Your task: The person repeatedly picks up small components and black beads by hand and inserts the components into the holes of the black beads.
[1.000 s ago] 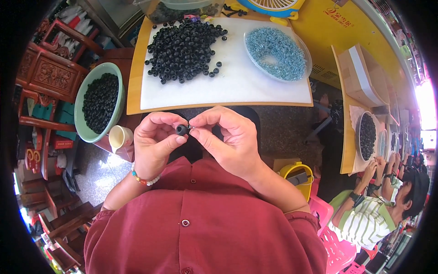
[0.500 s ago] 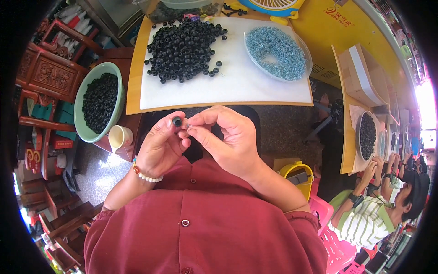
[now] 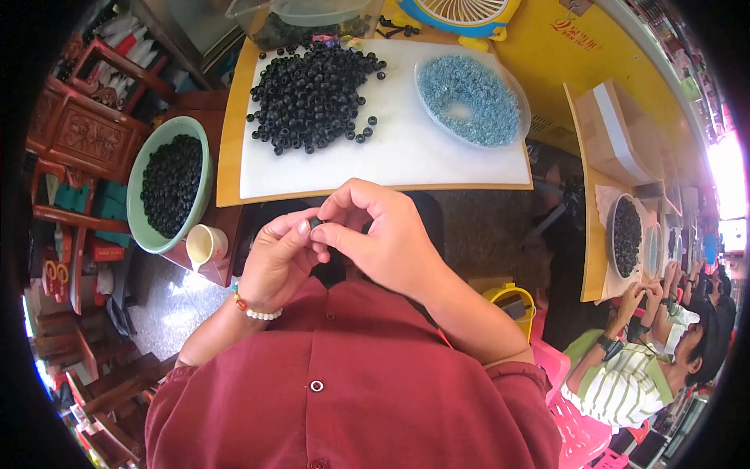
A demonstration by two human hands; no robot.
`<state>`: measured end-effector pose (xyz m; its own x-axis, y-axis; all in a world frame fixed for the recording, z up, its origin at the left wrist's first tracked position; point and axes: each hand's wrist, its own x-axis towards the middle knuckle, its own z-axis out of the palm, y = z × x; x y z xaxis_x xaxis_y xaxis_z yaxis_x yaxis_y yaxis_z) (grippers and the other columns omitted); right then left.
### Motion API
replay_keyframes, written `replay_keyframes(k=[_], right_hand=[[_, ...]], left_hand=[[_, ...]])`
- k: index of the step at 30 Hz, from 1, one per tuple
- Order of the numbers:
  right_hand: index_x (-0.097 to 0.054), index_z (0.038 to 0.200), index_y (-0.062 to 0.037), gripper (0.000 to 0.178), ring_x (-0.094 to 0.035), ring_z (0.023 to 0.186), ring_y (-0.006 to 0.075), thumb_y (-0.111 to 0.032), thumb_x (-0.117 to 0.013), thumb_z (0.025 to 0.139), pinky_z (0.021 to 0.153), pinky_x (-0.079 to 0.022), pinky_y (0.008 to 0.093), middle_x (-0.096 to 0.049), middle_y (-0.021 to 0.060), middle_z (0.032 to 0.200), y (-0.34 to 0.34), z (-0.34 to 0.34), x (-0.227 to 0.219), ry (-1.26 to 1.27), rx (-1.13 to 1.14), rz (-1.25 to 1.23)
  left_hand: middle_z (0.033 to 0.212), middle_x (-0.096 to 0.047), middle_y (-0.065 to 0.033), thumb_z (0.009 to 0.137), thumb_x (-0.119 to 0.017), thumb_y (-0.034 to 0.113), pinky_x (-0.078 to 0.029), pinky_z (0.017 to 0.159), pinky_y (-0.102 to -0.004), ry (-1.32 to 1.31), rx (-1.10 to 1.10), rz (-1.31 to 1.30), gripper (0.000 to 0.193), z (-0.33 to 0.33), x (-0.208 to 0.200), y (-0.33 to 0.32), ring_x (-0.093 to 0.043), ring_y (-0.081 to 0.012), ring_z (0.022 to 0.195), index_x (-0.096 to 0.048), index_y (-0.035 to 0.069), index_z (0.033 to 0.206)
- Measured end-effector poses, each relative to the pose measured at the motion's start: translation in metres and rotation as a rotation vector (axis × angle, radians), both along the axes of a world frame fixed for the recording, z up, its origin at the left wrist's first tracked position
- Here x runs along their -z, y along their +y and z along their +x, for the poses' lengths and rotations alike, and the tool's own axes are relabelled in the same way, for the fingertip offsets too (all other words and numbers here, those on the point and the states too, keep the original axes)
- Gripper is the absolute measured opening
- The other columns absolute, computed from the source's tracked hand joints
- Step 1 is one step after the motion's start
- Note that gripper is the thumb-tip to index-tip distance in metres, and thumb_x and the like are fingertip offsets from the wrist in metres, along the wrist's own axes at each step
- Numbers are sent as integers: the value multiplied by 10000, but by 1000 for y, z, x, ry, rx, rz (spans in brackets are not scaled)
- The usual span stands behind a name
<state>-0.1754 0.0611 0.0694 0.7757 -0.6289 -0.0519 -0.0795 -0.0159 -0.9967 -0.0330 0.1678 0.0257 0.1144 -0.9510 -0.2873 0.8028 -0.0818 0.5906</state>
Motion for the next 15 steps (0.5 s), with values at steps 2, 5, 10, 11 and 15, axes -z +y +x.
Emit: replay_keyframes(k=[2, 5, 10, 11, 15], right_hand=[[-557, 859, -13, 140, -578, 686, 72, -26, -683, 798, 631, -461, 203, -615, 21, 774, -6, 5, 15, -134, -46, 279], [-531, 855, -18, 152, -591, 706, 67, -61, -673, 822, 642, -459, 192, -609, 17, 788, -6, 12, 25, -226, -71, 462], [-585, 891, -8, 126, -558, 731, 60, -112, -644, 849, 657, -448, 213, -620, 19, 804, -32, 26, 39, 11, 29, -181], [-604, 897, -4, 121, -554, 735, 65, -111, -638, 850, 658, -449, 225, -622, 15, 806, -46, 32, 47, 2, 98, -320], [-642, 893, -4, 126, -618, 763, 305, -76, -604, 797, 683, -489, 362, -631, 159, 841, -116, 43, 59, 155, 308, -872]], left_hand=[[833, -627, -41, 911, -559, 122, -534, 711, -273, -9, 41, 15, 220, 1, -1, -3, -591, -117, 736, -614, 12, 1094], [819, -610, -34, 928, -532, 140, -531, 706, -264, 49, 57, 83, 217, 8, 12, -6, -586, -111, 730, -592, 14, 1095], [849, -590, -31, 941, -508, 154, -529, 698, -252, 298, 16, 119, 207, 19, 21, -15, -573, -100, 724, -557, 23, 1093], [863, -588, -31, 942, -505, 155, -528, 696, -250, 369, 10, 131, 205, 21, 21, -18, -569, -97, 727, -550, 25, 1095], [876, -585, -45, 946, -491, 140, -527, 689, -247, 391, 12, 103, 231, 32, 19, -22, -556, -103, 739, -512, 21, 1143]])
